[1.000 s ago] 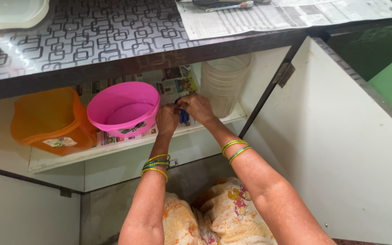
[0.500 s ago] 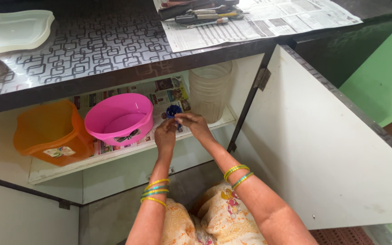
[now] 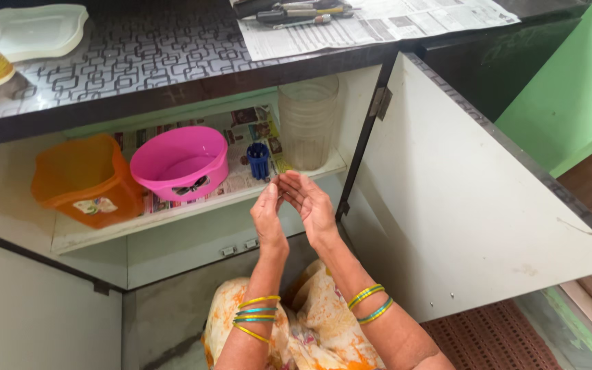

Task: The person sits on the floor in front of an open cabinet and organizes tools. They pick up wrenches, pliers, and a screwdriver from the countertop, inspect them, and place them into a pink bowl inside the cabinet. They also handle a small white container and a blue brush, placing them on the cabinet shelf.

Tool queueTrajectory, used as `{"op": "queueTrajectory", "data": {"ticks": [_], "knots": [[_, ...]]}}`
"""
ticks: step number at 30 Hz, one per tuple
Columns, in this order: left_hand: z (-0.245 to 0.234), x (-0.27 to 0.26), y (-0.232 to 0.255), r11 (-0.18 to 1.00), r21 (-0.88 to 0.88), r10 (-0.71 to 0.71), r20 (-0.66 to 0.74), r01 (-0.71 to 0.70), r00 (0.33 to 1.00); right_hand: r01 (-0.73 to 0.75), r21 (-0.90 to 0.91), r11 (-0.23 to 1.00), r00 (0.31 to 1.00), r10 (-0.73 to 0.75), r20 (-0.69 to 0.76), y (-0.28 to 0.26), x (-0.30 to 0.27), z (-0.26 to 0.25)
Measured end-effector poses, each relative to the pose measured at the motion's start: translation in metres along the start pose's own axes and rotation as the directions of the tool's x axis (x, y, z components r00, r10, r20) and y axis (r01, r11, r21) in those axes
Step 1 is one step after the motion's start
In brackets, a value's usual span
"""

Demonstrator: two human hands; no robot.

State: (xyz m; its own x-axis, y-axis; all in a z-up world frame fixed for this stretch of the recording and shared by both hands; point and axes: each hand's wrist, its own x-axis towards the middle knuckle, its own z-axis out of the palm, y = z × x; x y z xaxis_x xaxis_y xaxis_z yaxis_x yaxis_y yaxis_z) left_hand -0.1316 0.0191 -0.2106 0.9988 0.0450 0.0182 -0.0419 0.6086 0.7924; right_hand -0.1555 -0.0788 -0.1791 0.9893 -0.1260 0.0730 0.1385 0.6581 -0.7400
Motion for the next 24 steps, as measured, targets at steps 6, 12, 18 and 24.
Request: {"op": "queueTrajectory", "data": {"ticks": [6, 12, 18, 24], "knots": [[0.027, -0.066, 0.007, 0.974, -0.213, 0.099, 0.111, -0.073, 0.989, 0.048, 0.375, 0.926, 0.998, -0.027, -0.061, 0.000, -0.051, 0.006], [0.043, -0.100, 0.017, 0.959, -0.277, 0.100, 0.132, -0.061, 0.986, 0.051, 0.489, 0.871, 0.997, -0.014, -0.079, -0.022, -0.081, 0.011], [0.064, -0.117, 0.040, 0.932, -0.352, 0.161, 0.188, -0.087, 0.969, 0.097, 0.514, 0.852, 0.994, -0.057, -0.093, -0.048, -0.097, 0.029], [0.086, -0.117, 0.069, 0.906, -0.414, 0.210, 0.248, -0.092, 0.946, 0.115, 0.557, 0.823, 0.993, -0.116, -0.032, -0.072, -0.096, 0.048]]}}
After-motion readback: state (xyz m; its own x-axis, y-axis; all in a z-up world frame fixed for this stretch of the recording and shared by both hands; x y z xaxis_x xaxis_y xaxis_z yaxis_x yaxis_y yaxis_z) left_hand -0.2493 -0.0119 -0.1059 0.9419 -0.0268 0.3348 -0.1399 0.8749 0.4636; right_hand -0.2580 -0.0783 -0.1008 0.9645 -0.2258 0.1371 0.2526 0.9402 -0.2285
